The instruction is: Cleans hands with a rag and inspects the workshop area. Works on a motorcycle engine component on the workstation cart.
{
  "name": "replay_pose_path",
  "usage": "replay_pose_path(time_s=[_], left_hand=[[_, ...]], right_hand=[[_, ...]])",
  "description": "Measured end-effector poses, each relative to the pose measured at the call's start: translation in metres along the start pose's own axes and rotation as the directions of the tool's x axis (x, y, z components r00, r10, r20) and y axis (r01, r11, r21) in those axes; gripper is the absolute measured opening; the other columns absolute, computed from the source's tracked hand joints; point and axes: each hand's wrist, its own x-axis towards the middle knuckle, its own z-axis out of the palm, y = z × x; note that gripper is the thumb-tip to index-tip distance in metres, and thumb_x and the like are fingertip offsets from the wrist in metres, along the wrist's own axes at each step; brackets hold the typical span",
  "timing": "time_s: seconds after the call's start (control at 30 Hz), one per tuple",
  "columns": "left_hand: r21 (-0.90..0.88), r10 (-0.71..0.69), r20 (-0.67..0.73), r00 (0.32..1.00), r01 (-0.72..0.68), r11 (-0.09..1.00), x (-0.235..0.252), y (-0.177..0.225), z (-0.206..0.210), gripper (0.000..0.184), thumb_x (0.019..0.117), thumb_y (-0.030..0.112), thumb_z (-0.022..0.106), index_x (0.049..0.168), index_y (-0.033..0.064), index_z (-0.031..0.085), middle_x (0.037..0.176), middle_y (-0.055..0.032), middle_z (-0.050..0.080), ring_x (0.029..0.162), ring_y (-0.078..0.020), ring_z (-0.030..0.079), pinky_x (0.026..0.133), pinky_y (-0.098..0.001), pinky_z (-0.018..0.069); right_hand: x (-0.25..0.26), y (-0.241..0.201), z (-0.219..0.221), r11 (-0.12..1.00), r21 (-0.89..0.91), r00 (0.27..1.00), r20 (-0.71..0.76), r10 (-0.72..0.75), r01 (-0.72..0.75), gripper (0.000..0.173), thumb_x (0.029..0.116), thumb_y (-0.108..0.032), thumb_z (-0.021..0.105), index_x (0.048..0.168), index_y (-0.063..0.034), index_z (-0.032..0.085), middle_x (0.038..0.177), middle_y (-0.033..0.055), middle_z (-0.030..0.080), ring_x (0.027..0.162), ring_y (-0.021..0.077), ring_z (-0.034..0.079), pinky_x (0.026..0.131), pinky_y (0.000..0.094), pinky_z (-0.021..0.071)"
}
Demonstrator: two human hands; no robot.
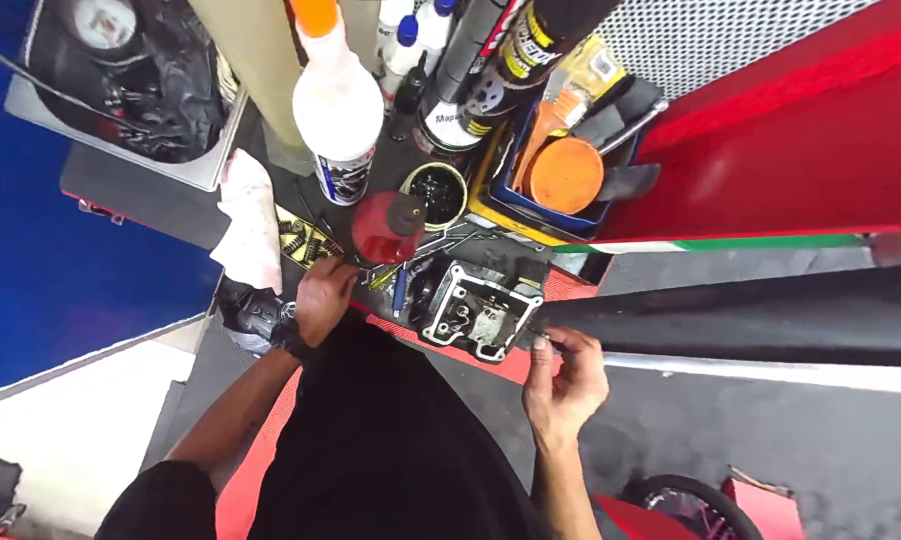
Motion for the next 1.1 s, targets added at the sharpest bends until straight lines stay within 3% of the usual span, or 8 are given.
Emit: replay_pose_path(time_s=[0.1, 0.17, 0.27, 0.4, 0.53, 0.7, 1.0, 1.1], left_hand=[[0.144, 0.105, 0.088, 0.991, -0.117, 0.983, 0.016, -0.005, 0.006, 0.024, 0.1011, 0.011, 0.057, 0.117, 0.0089, 0.074, 0.124, -0.0154, 0.069, 0.117, -0.0377, 0.063, 0.100, -0.0516, 0.0522], [0.214, 0.101, 0.152, 0.983, -0.132, 0.968, 0.020, -0.003, 0.005, 0.026, 0.1013, 0.010, 0.055, 0.119, 0.0091, 0.073, 0.128, -0.0159, 0.066, 0.121, -0.0391, 0.061, 0.100, -0.0533, 0.0517], [0.263, 0.132, 0.160, 0.978, -0.171, 0.949, 0.017, -0.004, 0.003, 0.022, 0.1009, 0.012, 0.056, 0.114, 0.0063, 0.073, 0.126, -0.0172, 0.067, 0.118, -0.0398, 0.062, 0.096, -0.0534, 0.0534], [0.290, 0.146, 0.194, 0.970, -0.199, 0.936, 0.012, -0.005, 0.007, 0.023, 0.1004, 0.011, 0.056, 0.115, 0.0016, 0.070, 0.122, -0.0214, 0.067, 0.117, -0.0418, 0.064, 0.095, -0.0521, 0.0551], [0.338, 0.080, 0.216, 0.973, -0.151, 0.929, 0.015, 0.008, 0.011, 0.024, 0.1003, 0.009, 0.055, 0.115, -0.0034, 0.068, 0.121, -0.0276, 0.065, 0.115, -0.0452, 0.064, 0.093, -0.0523, 0.0561], [0.378, 0.032, 0.258, 0.966, -0.131, 0.917, 0.017, 0.020, 0.011, 0.025, 0.1001, 0.001, 0.050, 0.116, -0.0090, 0.065, 0.122, -0.0309, 0.062, 0.116, -0.0477, 0.063, 0.092, -0.0534, 0.0562], [0.484, 0.043, 0.340, 0.939, -0.214, 0.848, 0.023, 0.022, 0.005, 0.025, 0.0993, -0.005, 0.045, 0.117, -0.0135, 0.060, 0.120, -0.0309, 0.063, 0.117, -0.0463, 0.062, 0.094, -0.0521, 0.0545], [0.331, 0.055, 0.320, 0.946, -0.166, 0.929, 0.017, 0.030, -0.008, 0.030, 0.1045, 0.007, 0.041, 0.116, -0.0111, 0.062, 0.117, -0.0295, 0.065, 0.114, -0.0446, 0.065, 0.095, -0.0530, 0.0540]], right_hand=[[0.001, -0.031, -0.001, 0.952, 0.304, 0.996, 0.083, 0.019, -0.044, 0.017, 0.1011, -0.018, 0.062, 0.107, -0.0042, 0.069, 0.109, 0.0032, 0.068, 0.101, 0.0096, 0.066, 0.086, 0.0267, 0.0584], [0.003, -0.045, 0.005, 0.879, 0.467, 0.982, 0.188, 0.011, -0.099, 0.016, 0.1013, -0.019, 0.062, 0.111, -0.0092, 0.070, 0.111, -0.0004, 0.069, 0.099, 0.0099, 0.067, 0.083, 0.0275, 0.0594], [0.002, -0.054, 0.020, 0.696, 0.674, 0.950, 0.311, 0.035, -0.247, 0.019, 0.1026, -0.016, 0.061, 0.117, -0.0070, 0.069, 0.109, 0.0047, 0.073, 0.092, 0.0158, 0.072, 0.080, 0.0332, 0.0631], [0.002, -0.061, 0.034, 0.329, 0.811, 0.875, 0.462, 0.146, -0.483, 0.021, 0.1018, -0.007, 0.060, 0.118, 0.0030, 0.069, 0.107, 0.0181, 0.074, 0.089, 0.0248, 0.075, 0.082, 0.0396, 0.0642], [0.003, -0.063, 0.032, 0.156, 0.824, 0.833, 0.512, 0.208, -0.545, 0.023, 0.1009, -0.004, 0.060, 0.121, 0.0050, 0.068, 0.101, 0.0171, 0.074, 0.086, 0.0219, 0.075, 0.080, 0.0372, 0.0641], [0.002, -0.059, 0.025, 0.114, 0.841, 0.841, 0.503, 0.198, -0.529, 0.025, 0.1009, -0.004, 0.061, 0.123, 0.0065, 0.068, 0.104, 0.0186, 0.074, 0.088, 0.0224, 0.074, 0.080, 0.0371, 0.0641], [-0.002, -0.050, 0.019, 0.155, 0.847, 0.857, 0.480, 0.185, -0.508, 0.024, 0.0995, -0.003, 0.063, 0.121, 0.0055, 0.069, 0.100, 0.0159, 0.075, 0.086, 0.0210, 0.074, 0.080, 0.0374, 0.0640], [-0.001, -0.048, 0.015, 0.233, 0.843, 0.873, 0.450, 0.185, -0.484, 0.024, 0.0990, -0.003, 0.064, 0.121, 0.0048, 0.069, 0.098, 0.0140, 0.075, 0.084, 0.0196, 0.074, 0.078, 0.0364, 0.0639]])
